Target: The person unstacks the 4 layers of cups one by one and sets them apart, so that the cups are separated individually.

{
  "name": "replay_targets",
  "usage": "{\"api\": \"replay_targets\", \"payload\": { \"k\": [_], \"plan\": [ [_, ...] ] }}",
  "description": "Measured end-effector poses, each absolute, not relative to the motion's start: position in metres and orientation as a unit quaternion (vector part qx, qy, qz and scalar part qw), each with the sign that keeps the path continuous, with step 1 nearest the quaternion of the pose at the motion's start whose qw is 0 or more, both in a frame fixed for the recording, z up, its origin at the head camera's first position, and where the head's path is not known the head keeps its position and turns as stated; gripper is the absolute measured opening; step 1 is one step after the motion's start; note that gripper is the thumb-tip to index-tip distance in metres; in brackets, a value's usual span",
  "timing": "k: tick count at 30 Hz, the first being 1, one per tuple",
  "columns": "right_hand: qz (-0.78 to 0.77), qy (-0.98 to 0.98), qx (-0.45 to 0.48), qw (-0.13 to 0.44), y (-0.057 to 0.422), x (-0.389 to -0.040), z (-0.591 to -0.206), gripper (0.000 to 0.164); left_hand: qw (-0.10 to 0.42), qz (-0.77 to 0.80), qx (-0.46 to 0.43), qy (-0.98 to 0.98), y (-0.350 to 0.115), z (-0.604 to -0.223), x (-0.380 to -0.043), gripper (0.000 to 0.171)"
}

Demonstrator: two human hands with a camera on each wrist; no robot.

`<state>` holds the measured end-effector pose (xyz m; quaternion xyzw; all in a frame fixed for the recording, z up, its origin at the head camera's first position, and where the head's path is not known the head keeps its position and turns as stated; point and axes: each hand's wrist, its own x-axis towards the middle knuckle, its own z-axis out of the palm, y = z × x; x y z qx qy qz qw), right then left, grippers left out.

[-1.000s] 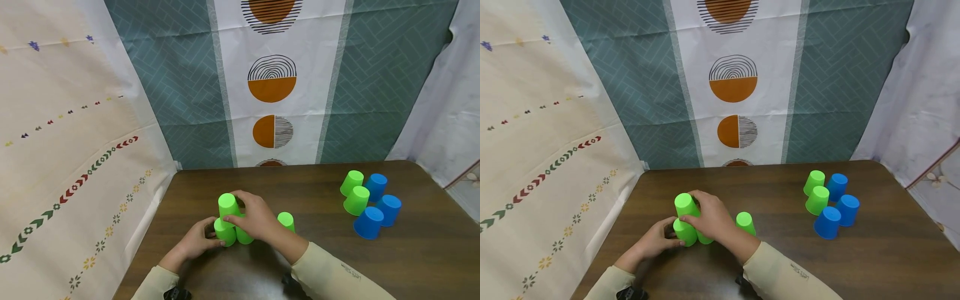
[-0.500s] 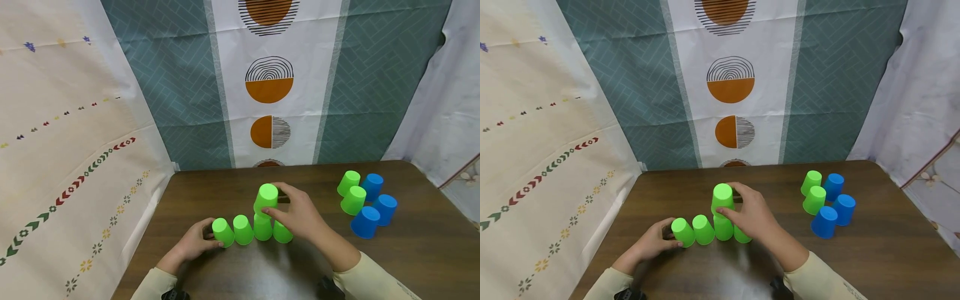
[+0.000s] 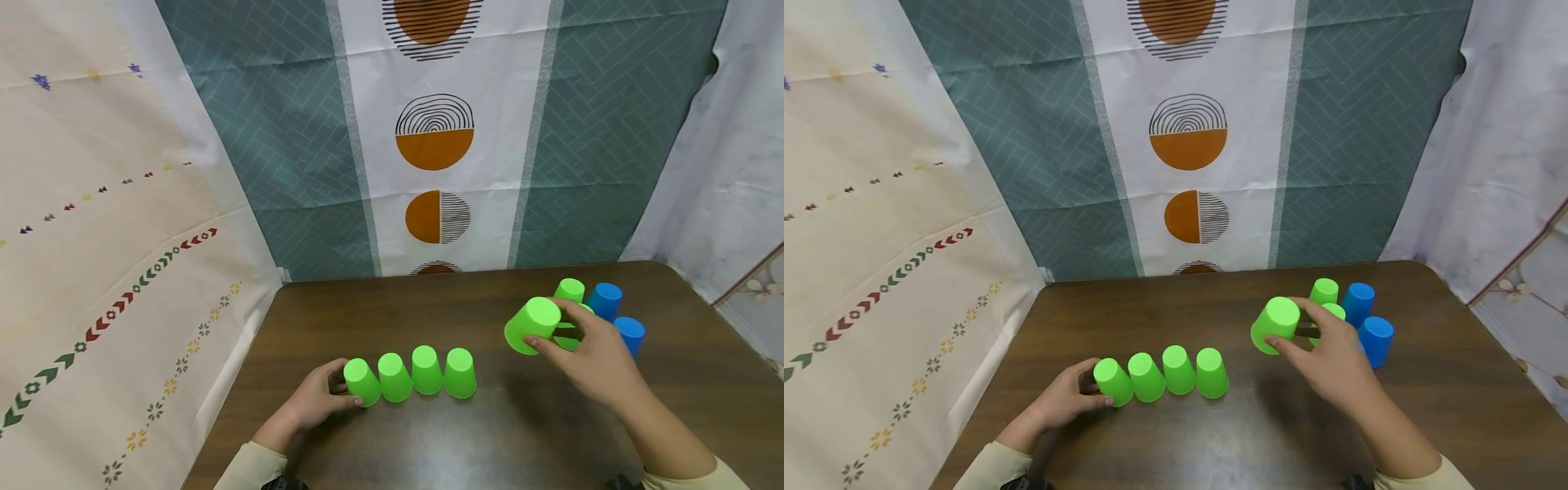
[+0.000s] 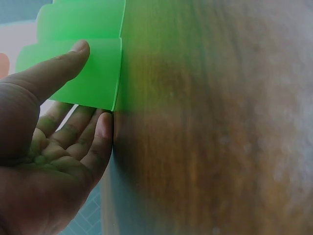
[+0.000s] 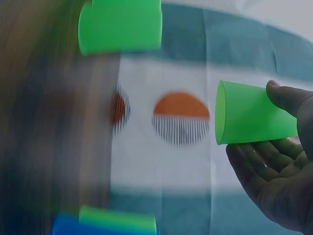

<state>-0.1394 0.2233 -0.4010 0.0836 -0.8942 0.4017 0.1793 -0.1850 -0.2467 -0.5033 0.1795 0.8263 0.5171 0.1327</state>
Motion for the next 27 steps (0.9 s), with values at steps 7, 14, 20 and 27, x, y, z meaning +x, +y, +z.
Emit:
{"api": "replay_targets", "payload": {
  "k": [7,14,20,27],
  "plan": [
    [0.359,-0.909,0.002,0.213,0.290,-0.121,-0.402,0.070,0.135,0.517,0.184,0.825,-0.248,-0.503,-0.185,0.056],
    [0.324,-0.917,-0.075,0.222,0.331,-0.108,-0.423,0.078,0.138,0.521,0.183,0.822,-0.247,-0.503,-0.185,0.057],
    [0.335,-0.905,-0.108,0.239,0.349,-0.104,-0.441,0.078,0.138,0.521,0.180,0.823,-0.247,-0.503,-0.184,0.057],
    [0.313,-0.915,-0.139,0.213,0.366,-0.104,-0.456,0.081,0.145,0.525,0.180,0.819,-0.248,-0.504,-0.185,0.058]
  ]
}}
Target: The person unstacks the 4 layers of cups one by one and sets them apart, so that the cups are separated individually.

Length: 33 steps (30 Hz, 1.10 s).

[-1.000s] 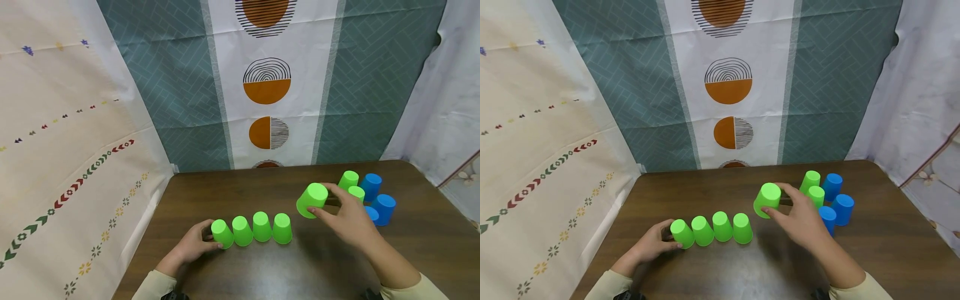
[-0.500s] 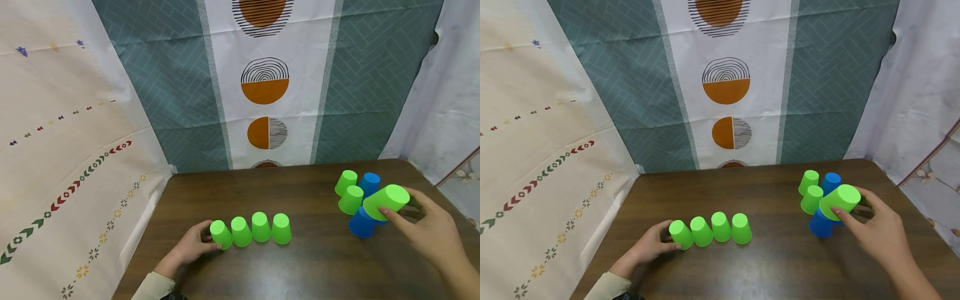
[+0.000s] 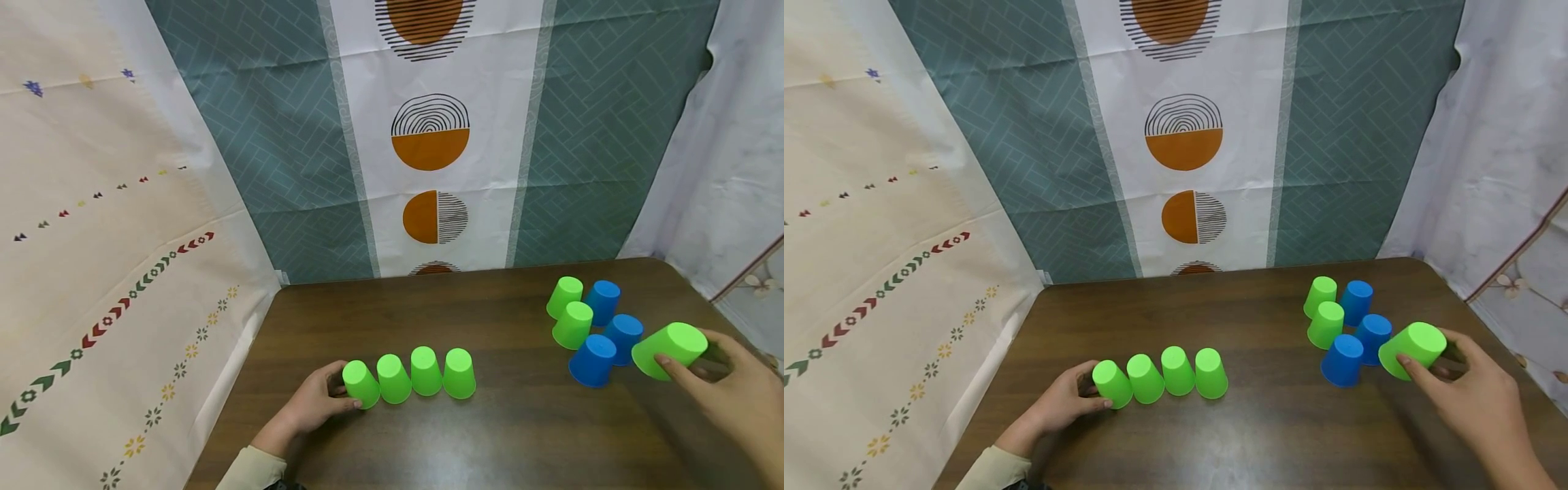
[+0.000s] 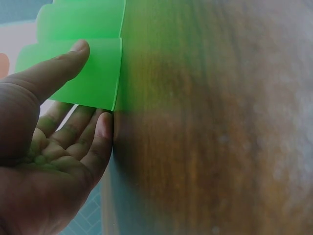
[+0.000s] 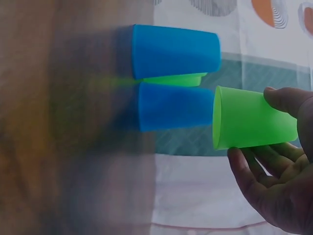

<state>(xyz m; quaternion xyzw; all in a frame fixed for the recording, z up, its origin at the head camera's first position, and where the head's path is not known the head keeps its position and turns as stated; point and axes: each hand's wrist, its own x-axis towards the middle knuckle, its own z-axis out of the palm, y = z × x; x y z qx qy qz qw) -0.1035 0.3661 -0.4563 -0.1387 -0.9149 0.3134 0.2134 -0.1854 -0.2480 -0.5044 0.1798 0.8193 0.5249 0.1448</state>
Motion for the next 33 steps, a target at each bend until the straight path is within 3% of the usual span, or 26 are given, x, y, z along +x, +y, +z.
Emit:
{"api": "replay_targets", "payload": {
  "k": [17,33],
  "plan": [
    [0.264,-0.954,-0.092,0.106,0.383,-0.116,-0.483,0.079,0.137,0.514,0.176,0.828,-0.247,-0.503,-0.186,0.059],
    [0.267,-0.958,-0.079,0.072,0.382,-0.123,-0.489,0.081,0.136,0.512,0.177,0.830,-0.247,-0.502,-0.185,0.059]
  ]
}}
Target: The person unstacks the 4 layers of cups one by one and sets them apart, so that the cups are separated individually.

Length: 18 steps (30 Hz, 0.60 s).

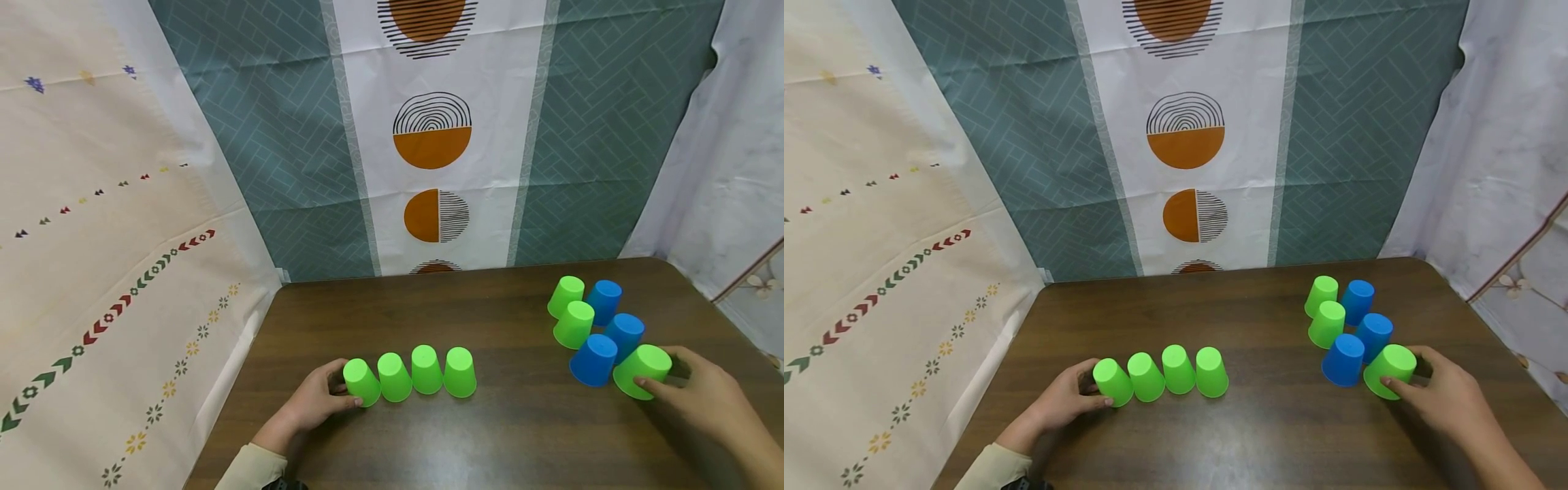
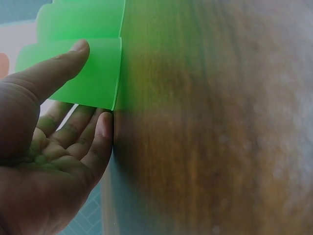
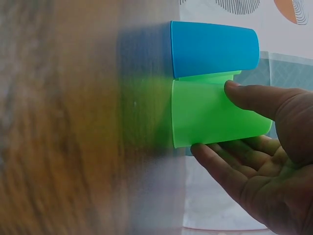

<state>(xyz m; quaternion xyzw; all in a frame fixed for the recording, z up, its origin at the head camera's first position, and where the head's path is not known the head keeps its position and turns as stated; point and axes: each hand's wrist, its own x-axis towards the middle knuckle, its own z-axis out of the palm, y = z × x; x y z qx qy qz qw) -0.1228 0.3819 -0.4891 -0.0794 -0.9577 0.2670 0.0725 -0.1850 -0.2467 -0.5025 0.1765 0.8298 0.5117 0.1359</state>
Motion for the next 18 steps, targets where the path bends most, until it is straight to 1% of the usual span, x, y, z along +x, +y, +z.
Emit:
{"api": "replay_targets", "payload": {
  "k": [18],
  "plan": [
    [0.264,-0.959,-0.085,0.061,0.3826,-0.1216,-0.4898,0.085,0.143,0.522,0.177,0.822,-0.2467,-0.5024,-0.1841,0.058]
  ]
}}
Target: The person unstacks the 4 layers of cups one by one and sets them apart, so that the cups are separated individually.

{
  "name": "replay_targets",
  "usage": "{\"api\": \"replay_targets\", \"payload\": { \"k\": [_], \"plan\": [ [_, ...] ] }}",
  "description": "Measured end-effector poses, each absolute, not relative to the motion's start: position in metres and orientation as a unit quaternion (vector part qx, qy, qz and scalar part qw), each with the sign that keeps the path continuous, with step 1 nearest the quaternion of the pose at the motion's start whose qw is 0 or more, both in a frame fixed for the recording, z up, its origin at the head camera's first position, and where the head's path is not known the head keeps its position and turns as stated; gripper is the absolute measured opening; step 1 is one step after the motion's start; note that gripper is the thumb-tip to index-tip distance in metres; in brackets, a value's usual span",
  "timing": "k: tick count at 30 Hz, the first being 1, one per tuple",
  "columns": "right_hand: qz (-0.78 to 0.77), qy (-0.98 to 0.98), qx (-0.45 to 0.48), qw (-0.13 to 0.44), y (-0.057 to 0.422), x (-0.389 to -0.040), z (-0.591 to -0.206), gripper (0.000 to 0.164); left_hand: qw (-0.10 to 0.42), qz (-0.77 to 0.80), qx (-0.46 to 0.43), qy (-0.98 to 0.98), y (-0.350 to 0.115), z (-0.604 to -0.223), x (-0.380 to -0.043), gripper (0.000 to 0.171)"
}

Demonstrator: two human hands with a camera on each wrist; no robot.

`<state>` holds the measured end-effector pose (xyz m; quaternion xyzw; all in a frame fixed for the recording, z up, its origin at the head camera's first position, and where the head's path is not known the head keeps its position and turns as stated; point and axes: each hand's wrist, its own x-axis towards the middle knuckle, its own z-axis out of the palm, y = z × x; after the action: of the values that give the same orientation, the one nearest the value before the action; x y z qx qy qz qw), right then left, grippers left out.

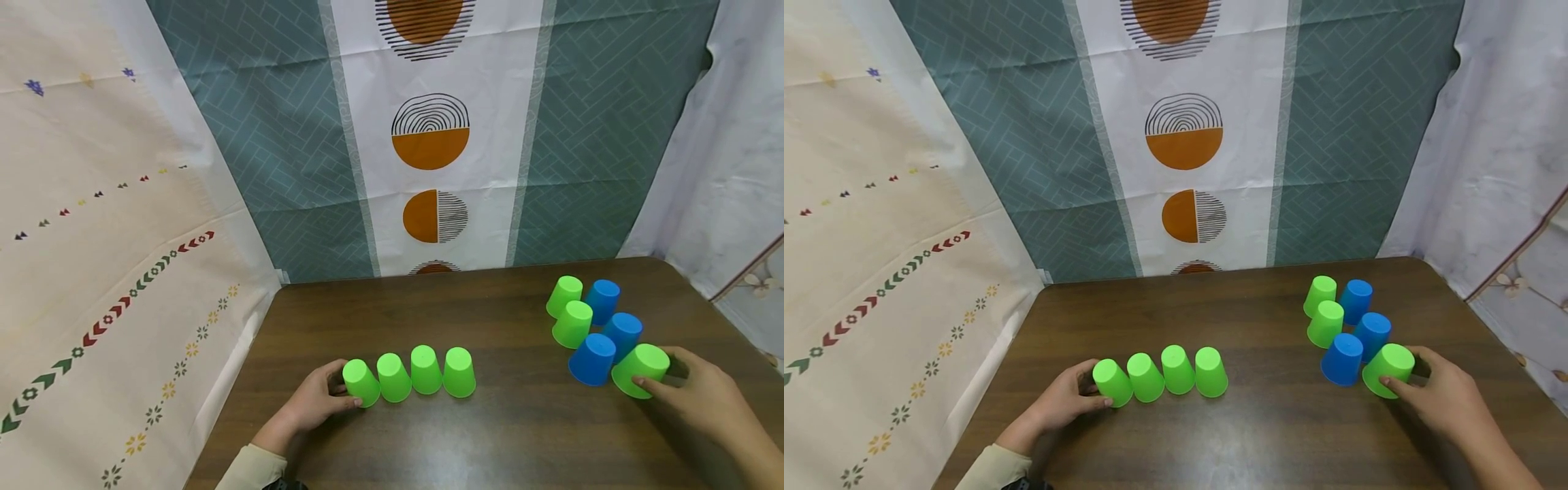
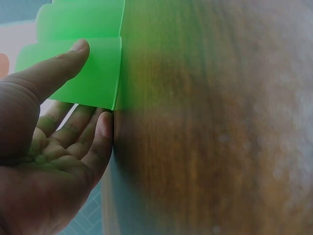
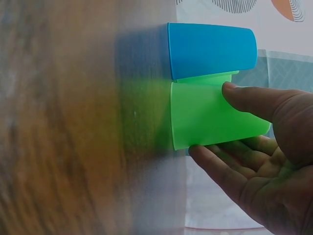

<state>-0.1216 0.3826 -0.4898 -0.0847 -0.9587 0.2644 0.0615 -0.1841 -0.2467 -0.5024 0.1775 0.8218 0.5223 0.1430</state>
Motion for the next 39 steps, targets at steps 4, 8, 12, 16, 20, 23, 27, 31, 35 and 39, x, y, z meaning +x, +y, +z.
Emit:
{"api": "replay_targets", "payload": {
  "k": [4,8,12,16,20,23,27,31,35,39],
  "plan": [
    [0.263,-0.959,-0.080,0.066,0.383,-0.122,-0.491,0.084,0.144,0.521,0.181,0.821,-0.247,-0.503,-0.184,0.057],
    [0.265,-0.959,-0.078,0.068,0.383,-0.122,-0.492,0.083,0.141,0.519,0.185,0.822,-0.248,-0.503,-0.184,0.057],
    [0.266,-0.958,-0.081,0.065,0.383,-0.122,-0.491,0.084,0.139,0.520,0.183,0.823,-0.248,-0.503,-0.185,0.058],
    [0.266,-0.958,-0.083,0.063,0.381,-0.122,-0.490,0.085,0.137,0.520,0.181,0.823,-0.248,-0.504,-0.185,0.059],
    [0.264,-0.959,-0.085,0.058,0.381,-0.122,-0.489,0.087,0.141,0.523,0.180,0.821,-0.248,-0.504,-0.185,0.059],
    [0.261,-0.960,-0.084,0.056,0.381,-0.122,-0.489,0.088,0.144,0.524,0.179,0.820,-0.248,-0.504,-0.185,0.059],
    [0.261,-0.960,-0.086,0.060,0.379,-0.122,-0.489,0.089,0.142,0.522,0.176,0.822,-0.248,-0.504,-0.185,0.060],
    [0.258,-0.958,-0.100,0.072,0.376,-0.118,-0.486,0.092,0.141,0.521,0.175,0.824,-0.248,-0.504,-0.185,0.060],
    [0.259,-0.955,-0.097,0.110,0.369,-0.112,-0.476,0.088,0.139,0.520,0.177,0.824,-0.247,-0.504,-0.185,0.060],
    [0.282,-0.944,-0.071,0.153,0.348,-0.108,-0.460,0.081,0.139,0.521,0.178,0.823,-0.247,-0.505,-0.186,0.059]
  ]
}}
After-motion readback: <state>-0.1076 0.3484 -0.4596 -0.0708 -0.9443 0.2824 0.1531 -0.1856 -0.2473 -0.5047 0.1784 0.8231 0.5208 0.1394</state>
